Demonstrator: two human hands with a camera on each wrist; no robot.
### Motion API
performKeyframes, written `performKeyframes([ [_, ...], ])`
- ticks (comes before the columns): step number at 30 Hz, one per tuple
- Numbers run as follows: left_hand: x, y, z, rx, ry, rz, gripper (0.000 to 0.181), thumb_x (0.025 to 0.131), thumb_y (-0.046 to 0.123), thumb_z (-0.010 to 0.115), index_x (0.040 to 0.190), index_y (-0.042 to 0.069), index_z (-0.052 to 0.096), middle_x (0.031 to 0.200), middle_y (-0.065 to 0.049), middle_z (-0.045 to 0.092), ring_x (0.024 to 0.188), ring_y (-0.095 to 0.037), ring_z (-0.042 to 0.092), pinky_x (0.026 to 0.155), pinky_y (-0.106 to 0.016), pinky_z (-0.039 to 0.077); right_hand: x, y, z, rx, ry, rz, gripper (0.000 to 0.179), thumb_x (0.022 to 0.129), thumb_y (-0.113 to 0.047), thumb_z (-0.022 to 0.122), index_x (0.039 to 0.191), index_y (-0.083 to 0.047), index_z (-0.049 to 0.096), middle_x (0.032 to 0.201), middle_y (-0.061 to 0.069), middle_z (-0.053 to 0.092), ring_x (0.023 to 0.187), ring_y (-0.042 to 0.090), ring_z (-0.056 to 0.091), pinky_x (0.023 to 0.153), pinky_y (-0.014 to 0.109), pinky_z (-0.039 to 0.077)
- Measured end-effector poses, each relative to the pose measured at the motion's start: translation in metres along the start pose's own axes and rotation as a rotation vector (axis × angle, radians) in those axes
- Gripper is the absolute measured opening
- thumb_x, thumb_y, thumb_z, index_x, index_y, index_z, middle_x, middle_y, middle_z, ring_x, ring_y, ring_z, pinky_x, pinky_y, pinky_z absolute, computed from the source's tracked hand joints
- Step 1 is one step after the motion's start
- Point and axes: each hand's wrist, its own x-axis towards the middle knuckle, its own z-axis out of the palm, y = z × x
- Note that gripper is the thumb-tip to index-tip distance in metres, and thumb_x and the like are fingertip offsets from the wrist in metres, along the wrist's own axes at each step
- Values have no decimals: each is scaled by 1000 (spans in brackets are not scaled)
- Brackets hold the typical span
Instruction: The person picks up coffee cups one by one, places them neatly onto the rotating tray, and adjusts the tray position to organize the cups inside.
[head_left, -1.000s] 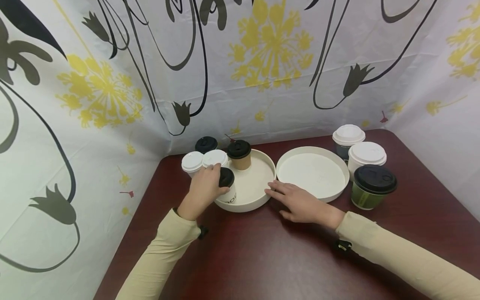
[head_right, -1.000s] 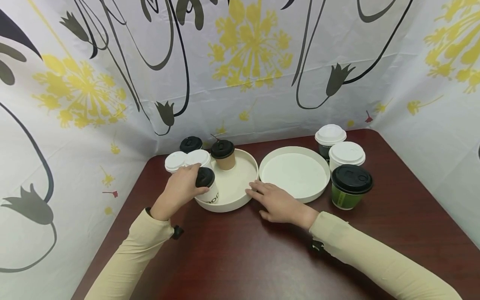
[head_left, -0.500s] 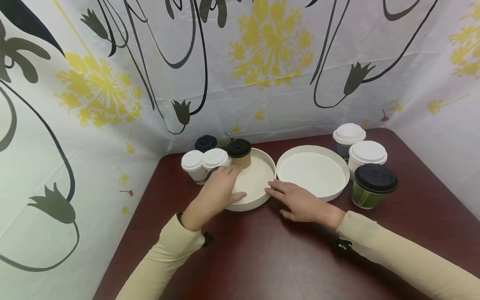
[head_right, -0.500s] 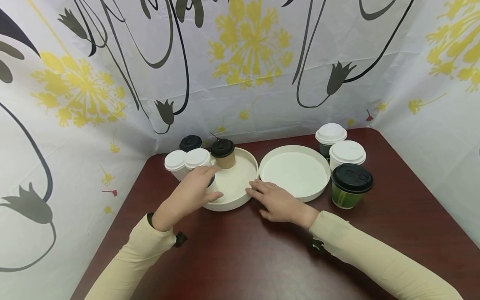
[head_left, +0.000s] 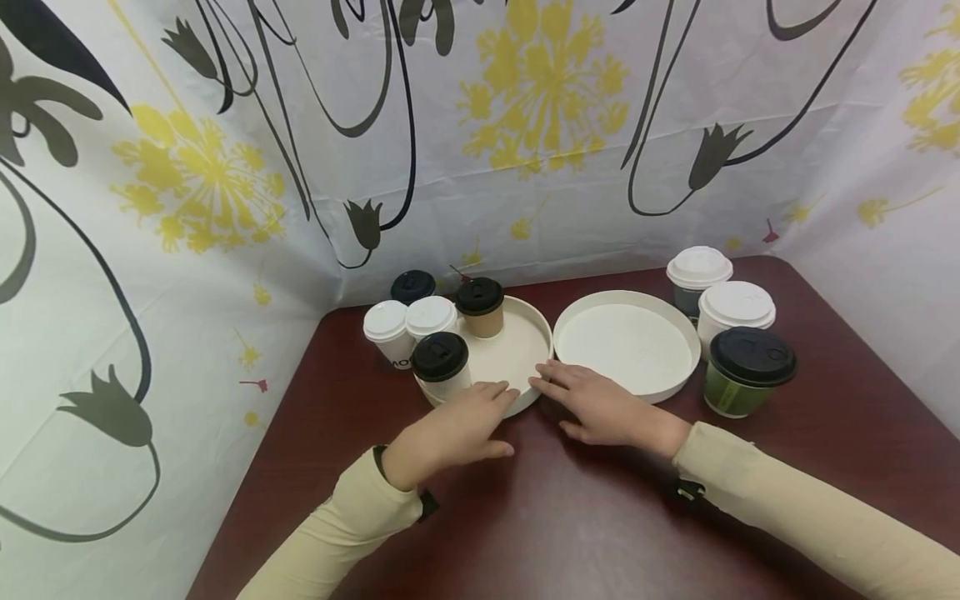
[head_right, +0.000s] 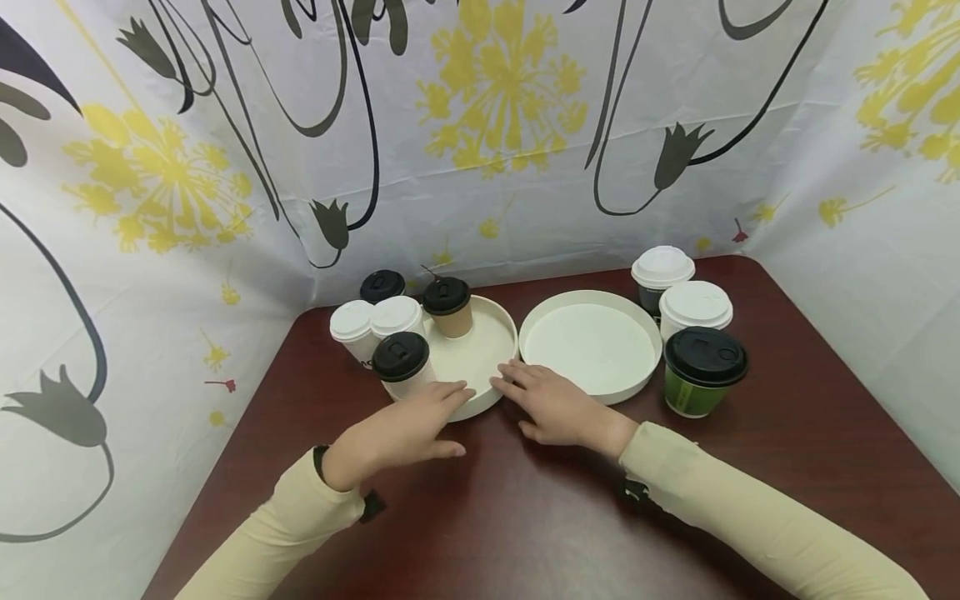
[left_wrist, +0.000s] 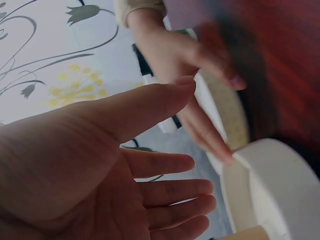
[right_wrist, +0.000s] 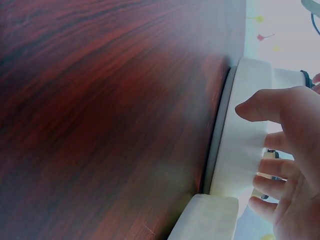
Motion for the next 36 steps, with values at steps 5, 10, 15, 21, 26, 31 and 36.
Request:
performKeyframes([
  [5,3,0,7,-28,-37,-20,71,90,37,72,146,4,44,147,-14,52,135,-27,53,113,-39,43,0,-2,-2,4,-18,1,76,81,-26,77,147,-5,45,150,20,47,141,37,44,113,50,41],
  [10,3,-2,11,-64,-65,-11,71,89,35,73,145,3,44,140,-12,59,127,-23,59,107,-36,47,1,-5,-3,3,-28,7,76,81,-26,76,147,-5,44,151,20,46,142,38,44,113,50,40],
  [15,2,-1,16,-76,-111,-22,74,88,36,74,146,1,42,136,-13,62,123,-21,63,104,-33,50,1,-6,-4,5,-34,9,78,81,-27,77,148,-5,44,150,20,46,142,38,43,113,49,40],
  [21,1,-1,17,-73,-112,-23,75,88,35,75,146,0,42,137,-14,60,126,-22,60,106,-34,49,1,-6,-3,0,-39,14,78,81,-28,77,148,-6,43,151,20,46,142,38,42,113,50,40],
  [26,2,-1,17,-67,-116,-36,80,88,36,74,149,1,38,146,-14,51,134,-24,53,111,-36,44,1,-8,-4,-5,-42,13,80,81,-29,77,148,-6,42,151,20,45,143,38,42,113,50,40],
  [31,3,-2,17,-84,-150,-52,81,88,38,74,151,3,36,147,-14,51,133,-24,53,110,-36,46,1,-9,-4,-4,-43,12,80,81,-28,78,148,-5,43,151,21,45,142,38,43,112,50,41],
  [36,5,-4,15,-93,-180,-58,83,87,40,74,152,6,35,147,-13,51,133,-22,53,110,-35,46,1,-8,-5,-6,-44,13,80,80,-28,78,148,-5,43,151,20,45,142,38,43,112,50,41],
])
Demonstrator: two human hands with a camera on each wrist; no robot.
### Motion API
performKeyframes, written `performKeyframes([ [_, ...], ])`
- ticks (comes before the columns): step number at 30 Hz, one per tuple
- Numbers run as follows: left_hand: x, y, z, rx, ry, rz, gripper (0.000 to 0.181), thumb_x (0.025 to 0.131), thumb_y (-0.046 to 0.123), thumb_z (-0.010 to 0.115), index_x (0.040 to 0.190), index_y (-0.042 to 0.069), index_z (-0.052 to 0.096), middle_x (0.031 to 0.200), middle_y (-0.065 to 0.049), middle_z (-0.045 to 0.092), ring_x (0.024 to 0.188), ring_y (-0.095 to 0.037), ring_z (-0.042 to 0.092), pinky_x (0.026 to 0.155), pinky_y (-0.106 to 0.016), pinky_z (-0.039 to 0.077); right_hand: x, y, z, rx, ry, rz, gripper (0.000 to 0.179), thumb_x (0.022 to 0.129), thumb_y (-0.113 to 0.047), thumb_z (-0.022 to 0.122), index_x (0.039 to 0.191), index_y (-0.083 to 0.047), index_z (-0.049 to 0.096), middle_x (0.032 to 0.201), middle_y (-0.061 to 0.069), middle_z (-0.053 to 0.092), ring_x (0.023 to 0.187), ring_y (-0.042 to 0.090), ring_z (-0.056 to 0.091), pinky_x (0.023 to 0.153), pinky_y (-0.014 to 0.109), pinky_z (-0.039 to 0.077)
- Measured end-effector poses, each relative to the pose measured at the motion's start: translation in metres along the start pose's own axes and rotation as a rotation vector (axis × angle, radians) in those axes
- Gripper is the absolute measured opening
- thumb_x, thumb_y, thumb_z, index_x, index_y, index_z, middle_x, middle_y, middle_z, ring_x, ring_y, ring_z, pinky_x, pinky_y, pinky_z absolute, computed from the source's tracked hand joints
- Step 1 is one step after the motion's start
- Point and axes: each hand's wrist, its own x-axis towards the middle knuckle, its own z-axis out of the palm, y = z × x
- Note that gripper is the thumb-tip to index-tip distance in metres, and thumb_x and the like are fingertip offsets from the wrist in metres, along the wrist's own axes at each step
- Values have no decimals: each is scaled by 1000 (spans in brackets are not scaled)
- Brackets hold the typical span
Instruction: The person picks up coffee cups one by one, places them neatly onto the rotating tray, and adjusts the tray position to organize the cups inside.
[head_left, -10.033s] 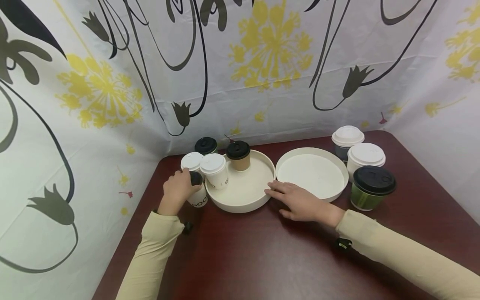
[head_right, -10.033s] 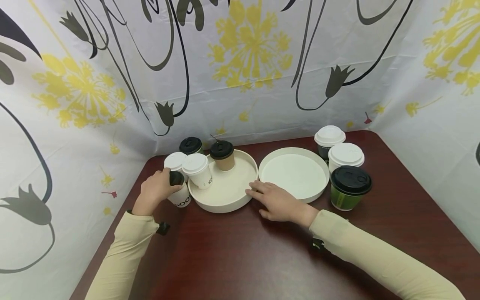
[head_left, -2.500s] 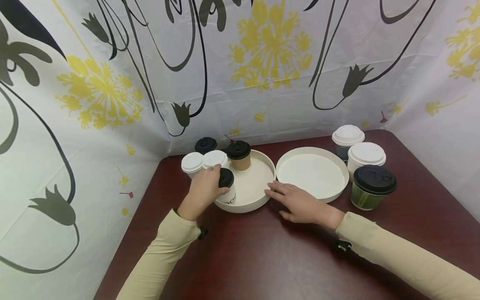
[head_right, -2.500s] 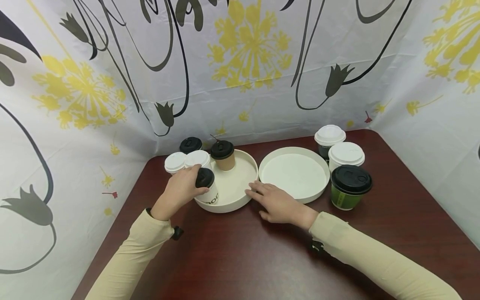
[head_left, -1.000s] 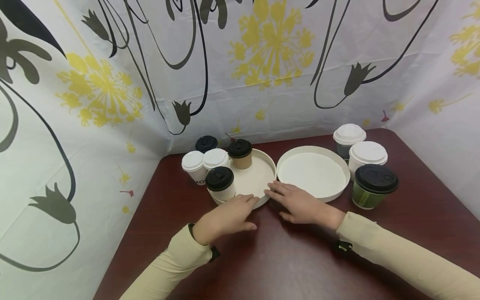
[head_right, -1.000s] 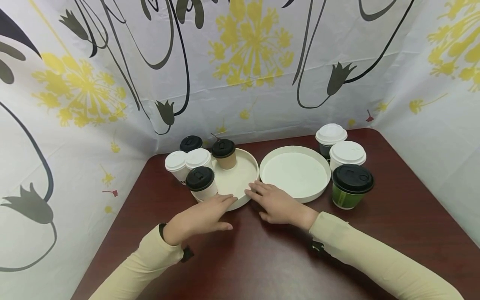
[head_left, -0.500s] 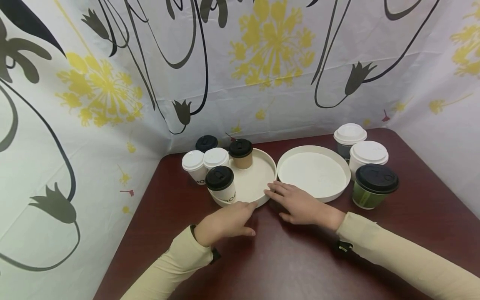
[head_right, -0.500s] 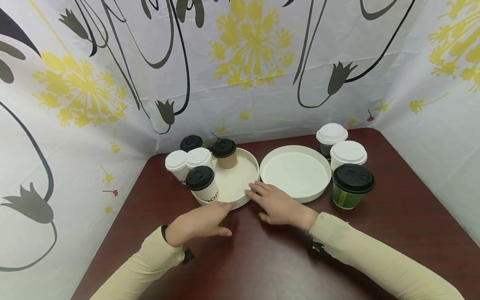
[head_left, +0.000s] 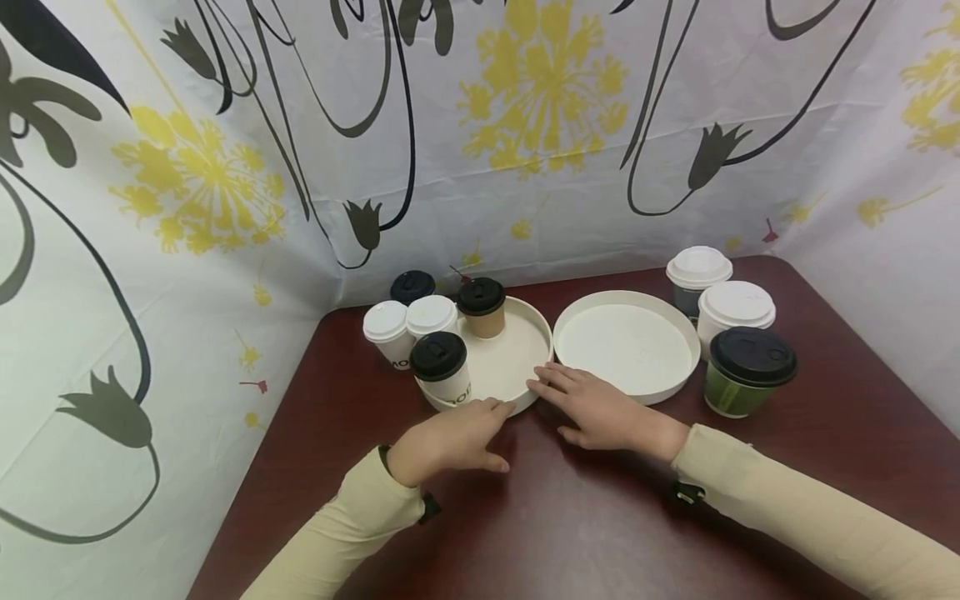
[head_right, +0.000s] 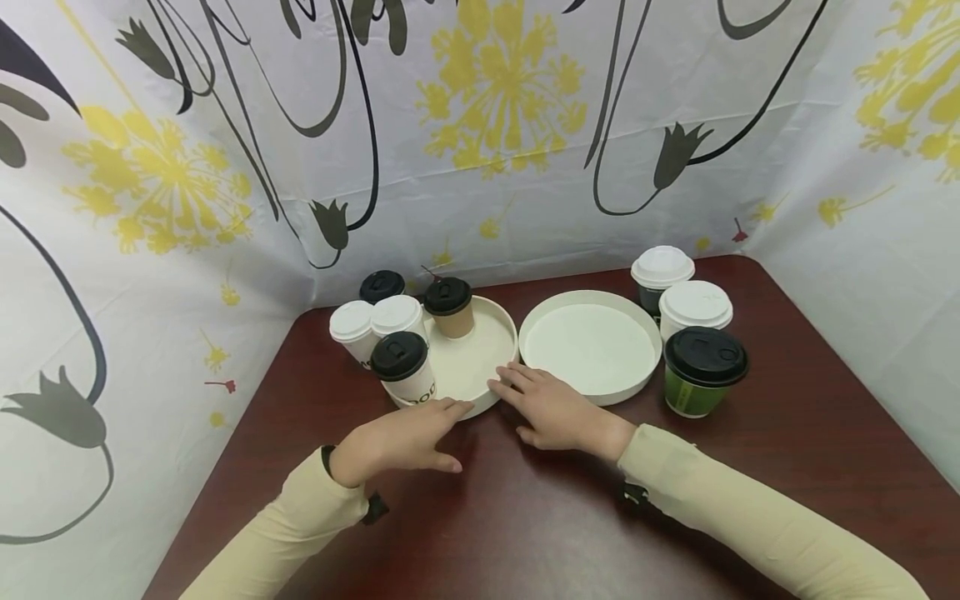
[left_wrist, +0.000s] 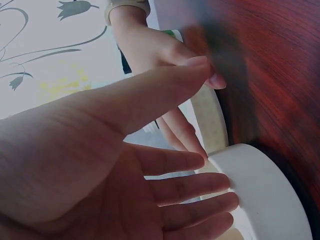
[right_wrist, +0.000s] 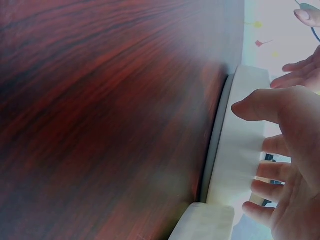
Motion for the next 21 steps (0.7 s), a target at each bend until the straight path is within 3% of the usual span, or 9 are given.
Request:
performKeyframes([
  [11,-2,-5,-2,3,-9,27,90,84,42,77,153,6,33,144,-14,51,130,-23,54,108,-35,47,1,5,-3,38,-3,12,74,82,-27,76,148,-9,45,150,15,48,141,33,45,113,50,39],
  [21,-3,-10,-2,-9,-20,44,95,81,46,79,154,9,32,142,-11,50,128,-22,53,108,-34,46,2,8,-3,33,50,-13,70,81,-25,78,143,-5,51,146,16,52,133,32,52,110,50,43],
])
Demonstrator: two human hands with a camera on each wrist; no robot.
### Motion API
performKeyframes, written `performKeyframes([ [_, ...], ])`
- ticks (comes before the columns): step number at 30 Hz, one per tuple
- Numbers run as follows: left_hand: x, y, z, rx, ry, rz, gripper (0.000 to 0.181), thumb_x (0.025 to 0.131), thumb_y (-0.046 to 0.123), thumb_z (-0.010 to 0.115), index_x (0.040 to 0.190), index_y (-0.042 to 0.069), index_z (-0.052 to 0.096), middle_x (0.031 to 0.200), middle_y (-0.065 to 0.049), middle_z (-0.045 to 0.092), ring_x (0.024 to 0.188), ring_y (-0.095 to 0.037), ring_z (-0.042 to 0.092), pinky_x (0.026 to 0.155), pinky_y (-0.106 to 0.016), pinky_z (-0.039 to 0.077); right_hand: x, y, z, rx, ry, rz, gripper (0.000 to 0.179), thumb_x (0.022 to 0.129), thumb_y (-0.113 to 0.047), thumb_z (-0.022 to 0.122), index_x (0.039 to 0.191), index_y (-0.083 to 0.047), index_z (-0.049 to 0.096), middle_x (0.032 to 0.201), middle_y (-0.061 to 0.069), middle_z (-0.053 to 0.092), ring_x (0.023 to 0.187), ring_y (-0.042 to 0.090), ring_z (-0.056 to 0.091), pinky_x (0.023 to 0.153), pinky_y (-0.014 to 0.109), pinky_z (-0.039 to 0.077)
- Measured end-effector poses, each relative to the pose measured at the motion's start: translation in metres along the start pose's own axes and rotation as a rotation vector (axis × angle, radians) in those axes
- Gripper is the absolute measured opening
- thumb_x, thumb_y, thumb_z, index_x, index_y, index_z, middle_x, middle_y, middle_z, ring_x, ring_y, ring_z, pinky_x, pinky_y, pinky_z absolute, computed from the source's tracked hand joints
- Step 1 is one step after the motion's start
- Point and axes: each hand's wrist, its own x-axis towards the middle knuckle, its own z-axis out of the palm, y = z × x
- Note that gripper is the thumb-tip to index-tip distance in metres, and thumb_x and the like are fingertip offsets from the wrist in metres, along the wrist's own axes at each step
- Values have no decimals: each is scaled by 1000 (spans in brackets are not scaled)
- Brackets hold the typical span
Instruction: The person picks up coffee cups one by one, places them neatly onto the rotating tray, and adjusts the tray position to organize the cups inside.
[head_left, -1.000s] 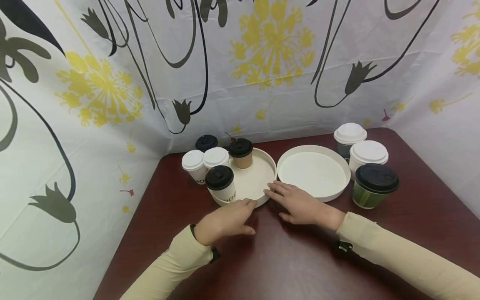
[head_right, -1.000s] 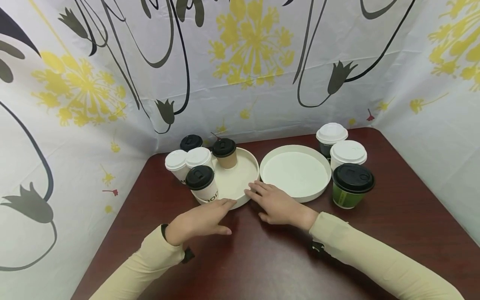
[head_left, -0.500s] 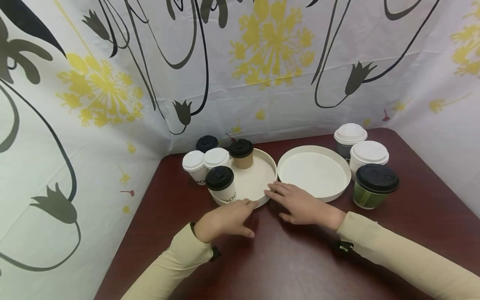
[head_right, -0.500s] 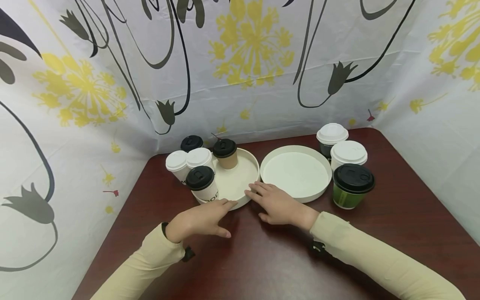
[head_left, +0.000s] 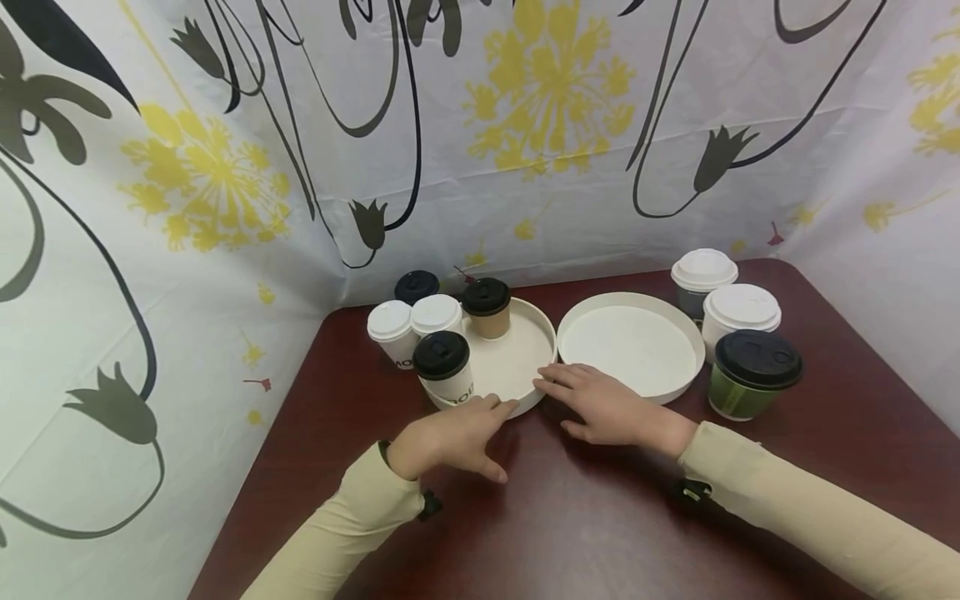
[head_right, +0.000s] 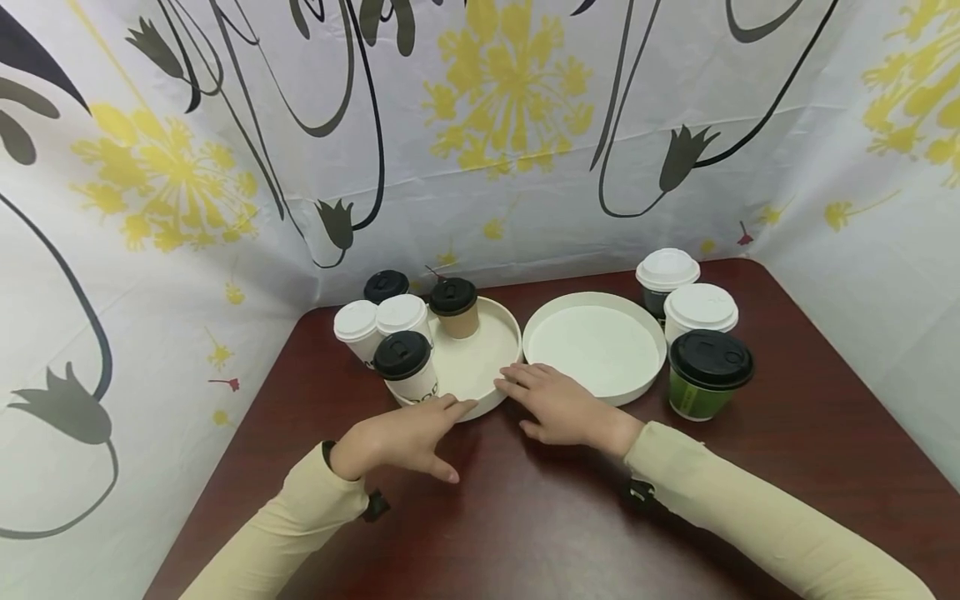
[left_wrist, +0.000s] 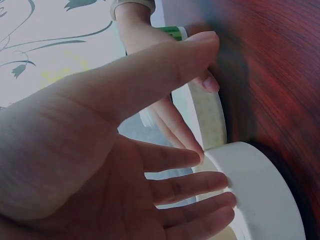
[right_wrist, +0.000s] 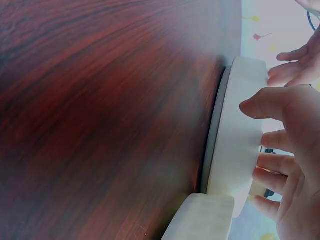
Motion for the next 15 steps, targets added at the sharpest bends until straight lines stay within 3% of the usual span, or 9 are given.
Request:
performKeyframes([
  [15,-6,-15,0,-64,-14,2,92,80,46,80,151,7,36,131,-10,54,118,-21,56,103,-36,47,-1,6,-1,-15,33,4,69,80,-24,79,141,-4,53,145,16,53,129,31,56,108,48,45],
])
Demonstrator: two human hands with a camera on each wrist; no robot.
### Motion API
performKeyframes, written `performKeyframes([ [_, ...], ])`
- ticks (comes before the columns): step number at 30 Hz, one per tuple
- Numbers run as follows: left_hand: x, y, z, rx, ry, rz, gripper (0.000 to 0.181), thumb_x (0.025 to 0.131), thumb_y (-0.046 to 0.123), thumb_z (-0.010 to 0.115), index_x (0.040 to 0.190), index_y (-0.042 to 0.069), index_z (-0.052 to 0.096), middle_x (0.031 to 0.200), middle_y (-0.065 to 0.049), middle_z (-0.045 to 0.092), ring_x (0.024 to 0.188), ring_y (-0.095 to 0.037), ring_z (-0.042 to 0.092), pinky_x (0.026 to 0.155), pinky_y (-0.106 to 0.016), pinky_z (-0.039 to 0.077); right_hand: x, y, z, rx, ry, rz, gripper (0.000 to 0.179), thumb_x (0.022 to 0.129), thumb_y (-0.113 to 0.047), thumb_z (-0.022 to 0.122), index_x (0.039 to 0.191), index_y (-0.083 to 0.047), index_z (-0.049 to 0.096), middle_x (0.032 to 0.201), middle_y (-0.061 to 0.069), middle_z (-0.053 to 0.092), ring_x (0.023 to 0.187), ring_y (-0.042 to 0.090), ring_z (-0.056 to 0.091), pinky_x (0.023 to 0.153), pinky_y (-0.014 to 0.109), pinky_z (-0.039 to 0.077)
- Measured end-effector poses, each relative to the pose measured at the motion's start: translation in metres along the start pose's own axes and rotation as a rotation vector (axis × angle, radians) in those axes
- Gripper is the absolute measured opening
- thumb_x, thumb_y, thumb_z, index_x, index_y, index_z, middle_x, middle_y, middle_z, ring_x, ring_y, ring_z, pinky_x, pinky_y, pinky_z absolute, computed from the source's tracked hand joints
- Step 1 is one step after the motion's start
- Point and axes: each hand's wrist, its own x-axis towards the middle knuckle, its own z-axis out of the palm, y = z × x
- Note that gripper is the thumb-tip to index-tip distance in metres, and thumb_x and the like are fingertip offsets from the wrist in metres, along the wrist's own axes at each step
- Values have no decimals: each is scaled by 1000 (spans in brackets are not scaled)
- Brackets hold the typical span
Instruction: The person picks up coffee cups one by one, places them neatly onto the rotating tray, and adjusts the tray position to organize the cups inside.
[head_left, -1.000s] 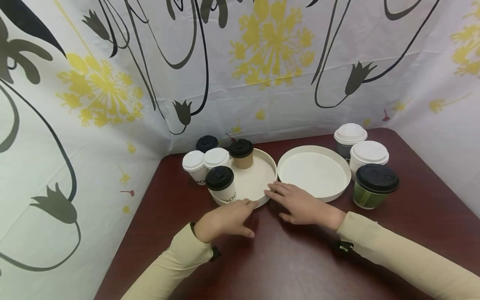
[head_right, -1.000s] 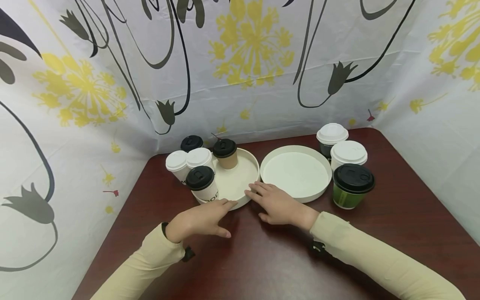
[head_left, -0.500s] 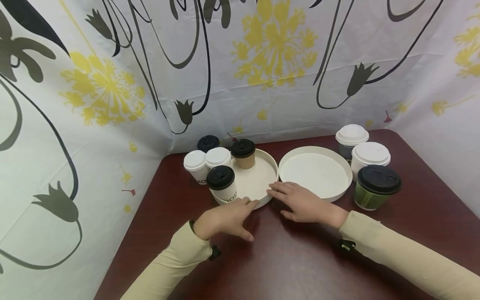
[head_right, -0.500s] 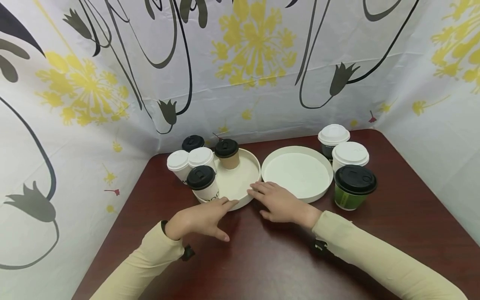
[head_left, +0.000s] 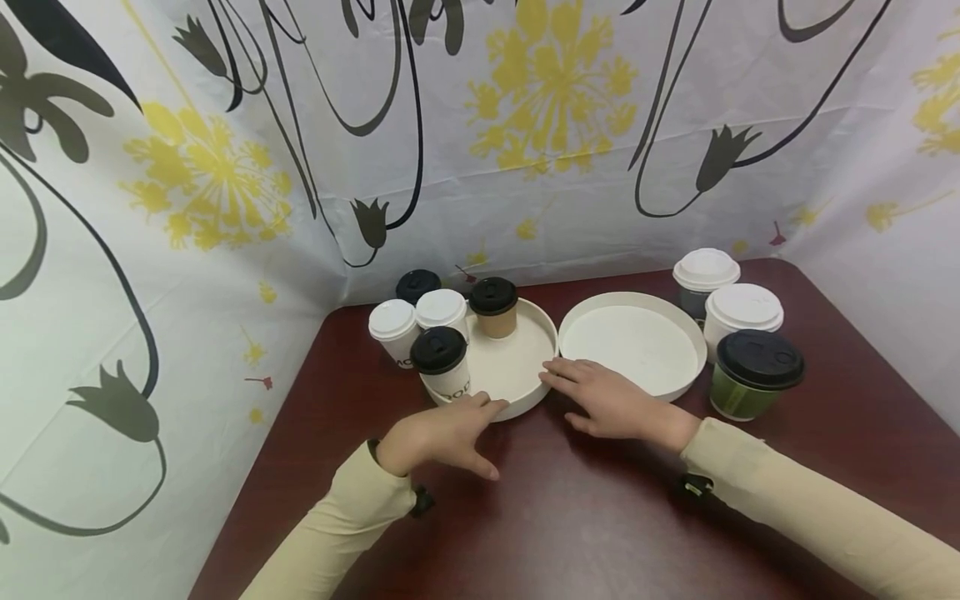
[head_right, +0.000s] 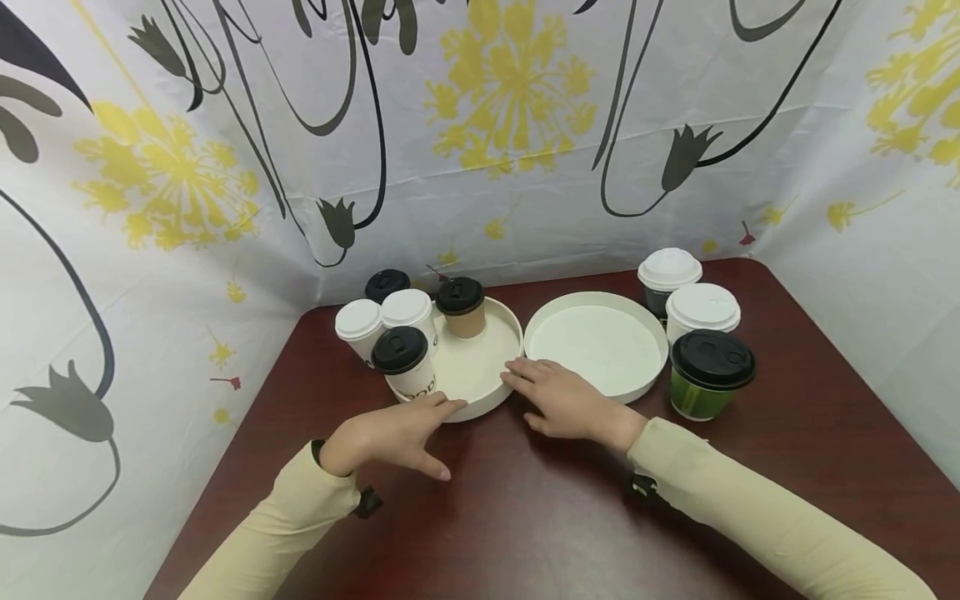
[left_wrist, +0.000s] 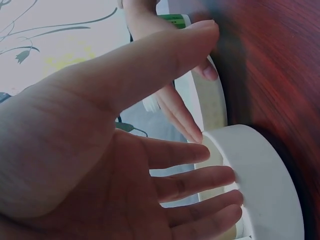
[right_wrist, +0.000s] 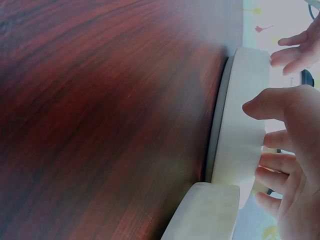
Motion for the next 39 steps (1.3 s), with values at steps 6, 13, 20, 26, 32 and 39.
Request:
performKeyframes([
  [6,-4,-4,0,-14,8,-7,92,79,46,80,150,7,38,130,-10,54,117,-21,56,103,-36,47,1,-1,-1,3,-28,14,69,82,-25,77,142,-4,52,147,16,52,132,32,54,110,48,43],
  [13,-10,-8,-2,-58,18,-27,89,79,43,81,149,4,40,132,-13,54,122,-23,55,106,-38,46,1,1,-3,-9,-36,14,69,82,-26,76,142,-3,51,148,16,51,132,31,54,110,48,43],
  [20,-13,-13,-1,-112,19,-57,89,79,41,81,149,4,40,134,-15,53,117,-22,57,106,-38,47,2,1,-1,-15,-47,15,69,83,-26,76,142,-2,50,148,17,51,132,32,54,110,48,43],
  [26,-15,-17,-1,-126,25,-79,89,79,41,82,149,5,41,133,-14,53,114,-21,58,105,-38,47,2,3,-1,-20,-46,10,69,83,-26,75,142,-1,50,148,17,50,132,32,54,110,47,43],
  [32,-15,-20,-1,-128,25,-102,88,79,42,81,148,5,41,130,-14,53,111,-20,58,103,-38,48,2,4,-2,-23,-50,10,69,83,-27,75,143,-1,49,148,18,50,133,33,53,111,47,43],
  [39,-17,-24,-1,-127,28,-141,89,78,42,82,148,5,43,132,-15,51,113,-23,59,104,-39,47,2,3,-3,-16,-59,24,69,84,-26,74,143,-1,49,149,17,50,134,33,53,111,48,42],
])
